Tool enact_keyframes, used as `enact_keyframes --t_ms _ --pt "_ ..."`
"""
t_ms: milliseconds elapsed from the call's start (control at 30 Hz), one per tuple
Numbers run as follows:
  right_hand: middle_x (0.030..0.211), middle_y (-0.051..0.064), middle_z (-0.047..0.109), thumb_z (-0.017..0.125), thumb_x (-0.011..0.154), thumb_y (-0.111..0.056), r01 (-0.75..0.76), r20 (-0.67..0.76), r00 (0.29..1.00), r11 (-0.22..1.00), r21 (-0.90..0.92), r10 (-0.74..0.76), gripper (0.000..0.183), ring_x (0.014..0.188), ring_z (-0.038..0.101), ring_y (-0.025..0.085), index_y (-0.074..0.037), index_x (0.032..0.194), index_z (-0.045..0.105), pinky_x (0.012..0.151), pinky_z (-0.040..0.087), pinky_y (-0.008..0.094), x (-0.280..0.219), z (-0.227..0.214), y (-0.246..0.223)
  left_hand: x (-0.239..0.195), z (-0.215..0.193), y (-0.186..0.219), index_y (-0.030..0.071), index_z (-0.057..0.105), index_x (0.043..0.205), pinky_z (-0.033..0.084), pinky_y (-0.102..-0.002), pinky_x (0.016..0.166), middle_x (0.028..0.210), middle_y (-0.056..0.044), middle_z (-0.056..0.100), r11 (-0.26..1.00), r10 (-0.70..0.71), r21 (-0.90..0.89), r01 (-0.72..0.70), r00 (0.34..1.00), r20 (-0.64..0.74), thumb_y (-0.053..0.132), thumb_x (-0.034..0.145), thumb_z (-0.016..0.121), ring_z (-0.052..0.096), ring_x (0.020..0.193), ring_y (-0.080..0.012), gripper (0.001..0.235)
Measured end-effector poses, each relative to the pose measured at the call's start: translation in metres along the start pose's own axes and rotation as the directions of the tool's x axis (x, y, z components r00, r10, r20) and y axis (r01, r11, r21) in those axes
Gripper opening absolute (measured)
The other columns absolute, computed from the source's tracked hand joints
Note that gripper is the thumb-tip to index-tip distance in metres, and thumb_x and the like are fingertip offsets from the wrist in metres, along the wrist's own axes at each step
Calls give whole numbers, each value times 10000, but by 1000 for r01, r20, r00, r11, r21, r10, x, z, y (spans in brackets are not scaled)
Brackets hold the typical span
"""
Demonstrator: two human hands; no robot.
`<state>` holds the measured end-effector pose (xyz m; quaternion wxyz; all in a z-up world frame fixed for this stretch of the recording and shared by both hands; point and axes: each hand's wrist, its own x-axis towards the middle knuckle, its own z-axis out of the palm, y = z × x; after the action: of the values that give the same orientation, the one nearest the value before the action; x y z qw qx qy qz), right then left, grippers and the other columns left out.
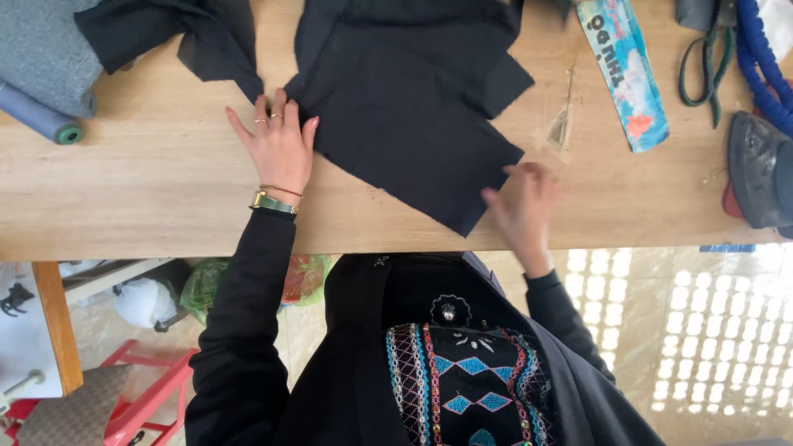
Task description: A person takes fabric scraps out of a plastic bag and organizes them on a table, repeatedly checking a piece of fabric with a pattern card.
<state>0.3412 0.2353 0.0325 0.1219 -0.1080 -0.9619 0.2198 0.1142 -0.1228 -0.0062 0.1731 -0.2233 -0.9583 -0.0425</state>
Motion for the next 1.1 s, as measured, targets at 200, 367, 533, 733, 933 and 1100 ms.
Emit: enact_keyframes --t_ms 200,367,533,733,933,1100 --pt "1452 137 528 711 840 -284 -65 96 992 981 -180 84 430 1279 461 368 -238 1263 648 965 321 548 -9 -8 22 27 -16 38 59 658 1260 180 -775 1104 1438 -188 586 990 37 -134 -34 999 17 324 1006 753 345 1450 -430 379" --pt "1343 102 558 688 766 -198 -120 38 989 922 -368 144 490 1216 451 393 -251 1251 651 956 308 595 -6 -41 93 33 -14 77 116 635 1324 233 -770 1087 1493 -86 544 953 108 -295 -71 988 112 282 1015 680 332 1459 -391 353" --pt "1245 69 566 801 939 -168 -245 -126 968 932 -267 219 340 1159 535 305 -218 1254 684 924 402 477 2 -45 106 26 -14 83 130 525 1492 62 -753 1147 1563 -103 523 938 140 -338 -69 972 190 198 1097 586 289 1519 -368 405" --pt "1038 9 567 883 871 -313 -216 -118 975 934 -284 190 311 993 530 229 -174 1075 694 857 369 403 13 -3 32 20 -3 55 167 493 1545 9 -765 1145 1677 0 366 926 134 -375 -42 966 223 238 1145 484 180 1555 -352 406" --pt "934 -11 548 811 889 -192 -162 -101 986 929 -332 136 172 981 527 211 -181 981 666 845 336 379 7 12 53 17 -4 52 219 410 1608 -16 -748 1163 1707 61 269 923 123 -384 -9 954 275 271 1162 420 114 1571 -311 449" --pt "904 -1 558 802 901 -115 -172 -107 983 948 -267 148 127 973 543 213 -156 969 703 868 337 371 10 -1 45 17 0 48 263 348 1639 -32 -749 1170 1716 105 215 923 125 -384 13 935 332 305 1166 387 64 1577 -295 476"
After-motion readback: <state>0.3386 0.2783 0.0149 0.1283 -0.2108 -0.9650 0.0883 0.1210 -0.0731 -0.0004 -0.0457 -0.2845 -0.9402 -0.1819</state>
